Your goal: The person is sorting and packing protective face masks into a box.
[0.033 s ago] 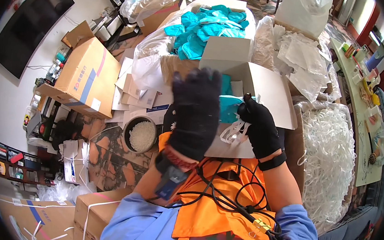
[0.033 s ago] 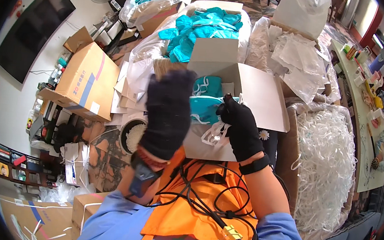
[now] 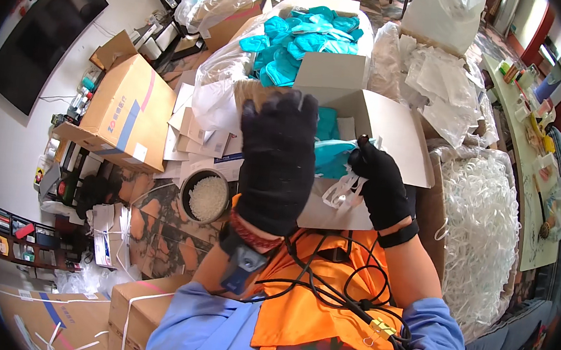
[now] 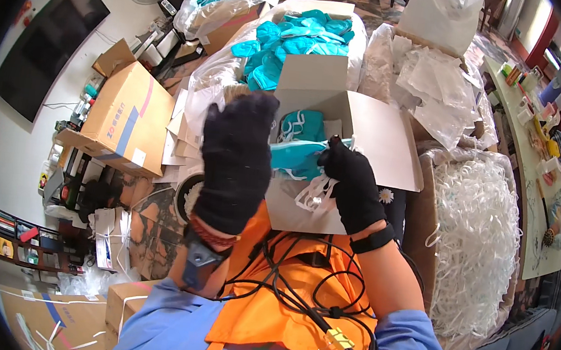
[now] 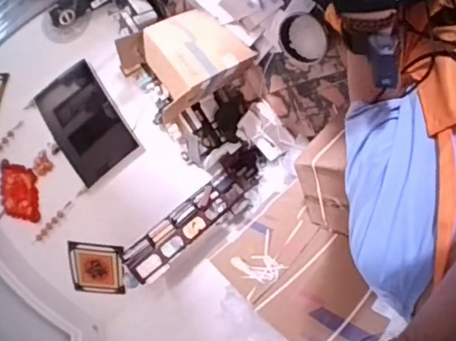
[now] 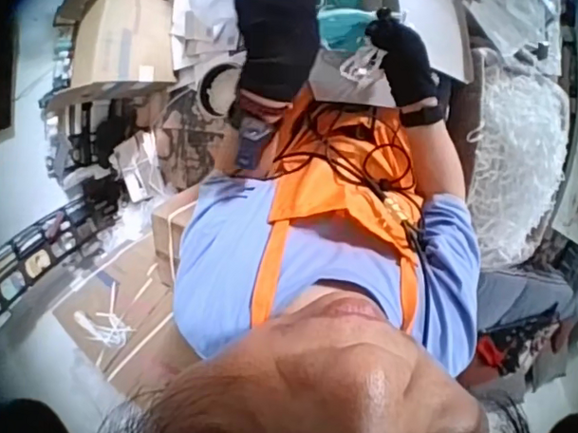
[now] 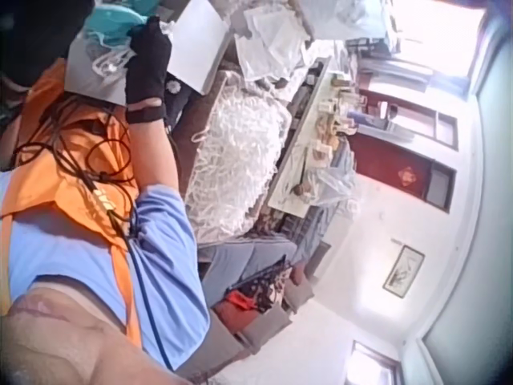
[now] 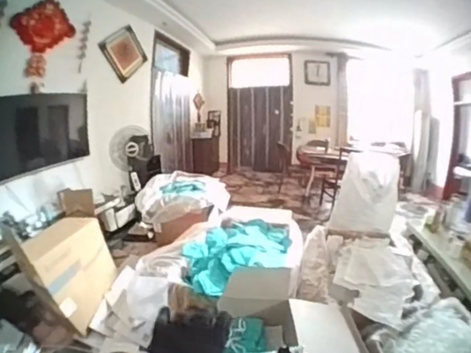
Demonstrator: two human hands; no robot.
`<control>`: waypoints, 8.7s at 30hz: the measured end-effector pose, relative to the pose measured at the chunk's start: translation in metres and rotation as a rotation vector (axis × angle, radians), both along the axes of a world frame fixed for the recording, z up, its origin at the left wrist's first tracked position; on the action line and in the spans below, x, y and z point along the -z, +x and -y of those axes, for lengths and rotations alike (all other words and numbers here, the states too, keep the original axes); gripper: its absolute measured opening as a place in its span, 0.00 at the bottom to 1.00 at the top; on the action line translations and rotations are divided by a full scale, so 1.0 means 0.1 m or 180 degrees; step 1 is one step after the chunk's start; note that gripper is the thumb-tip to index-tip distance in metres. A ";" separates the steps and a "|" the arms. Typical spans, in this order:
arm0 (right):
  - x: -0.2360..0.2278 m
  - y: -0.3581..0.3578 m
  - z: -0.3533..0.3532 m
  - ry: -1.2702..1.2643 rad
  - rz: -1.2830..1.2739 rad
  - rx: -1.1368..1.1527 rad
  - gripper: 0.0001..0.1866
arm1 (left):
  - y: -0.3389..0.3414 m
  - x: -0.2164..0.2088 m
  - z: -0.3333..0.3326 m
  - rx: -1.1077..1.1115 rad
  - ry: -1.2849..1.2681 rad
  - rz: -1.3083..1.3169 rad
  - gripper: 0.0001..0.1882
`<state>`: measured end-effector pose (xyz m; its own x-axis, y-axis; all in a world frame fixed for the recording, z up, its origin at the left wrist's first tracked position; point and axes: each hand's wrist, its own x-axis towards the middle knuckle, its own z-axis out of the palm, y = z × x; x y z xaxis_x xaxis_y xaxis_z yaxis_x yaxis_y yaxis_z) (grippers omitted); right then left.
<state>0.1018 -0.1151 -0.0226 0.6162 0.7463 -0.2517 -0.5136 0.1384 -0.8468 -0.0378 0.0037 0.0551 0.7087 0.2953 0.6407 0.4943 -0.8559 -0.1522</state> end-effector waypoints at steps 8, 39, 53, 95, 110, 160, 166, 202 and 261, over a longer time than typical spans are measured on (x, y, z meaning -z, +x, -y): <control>-0.18 -0.16 -0.05 0.0386 -0.0580 0.0315 0.14 | 0.26 0.24 0.49 0.0293 -0.0669 0.0188 0.20; -0.29 -0.34 0.34 -0.0356 0.4452 -0.0880 0.09 | 0.50 0.33 -0.58 0.1697 -0.1691 0.0077 0.20; -0.52 -0.31 0.41 -0.0366 0.4368 -0.0087 0.07 | 0.37 0.42 -0.57 0.2403 -0.0415 -0.0218 0.08; -0.16 0.06 -0.19 -0.0062 0.1016 0.0248 0.06 | 0.47 0.51 -0.87 0.1788 -0.4385 -0.0040 0.24; -0.06 0.30 -0.20 0.0207 0.0915 -0.0151 0.17 | 2.45 0.44 -2.16 0.1266 -0.2549 0.1820 0.29; -0.30 0.11 0.15 0.0247 0.0300 0.0054 0.18 | 0.19 0.68 0.20 0.3264 -0.7400 0.0496 0.21; -0.40 0.00 0.11 0.0366 0.0399 0.0180 0.19 | 0.24 0.57 0.17 0.2191 -0.7353 -0.0186 0.21; -0.07 0.15 0.19 0.0751 -0.0187 0.0677 0.17 | 0.20 0.95 0.28 0.2156 -0.7474 -0.0274 0.15; -0.41 -0.47 1.29 -0.1324 0.1218 -0.2988 0.12 | -1.45 0.54 -0.39 0.2148 -0.5562 -0.1739 0.14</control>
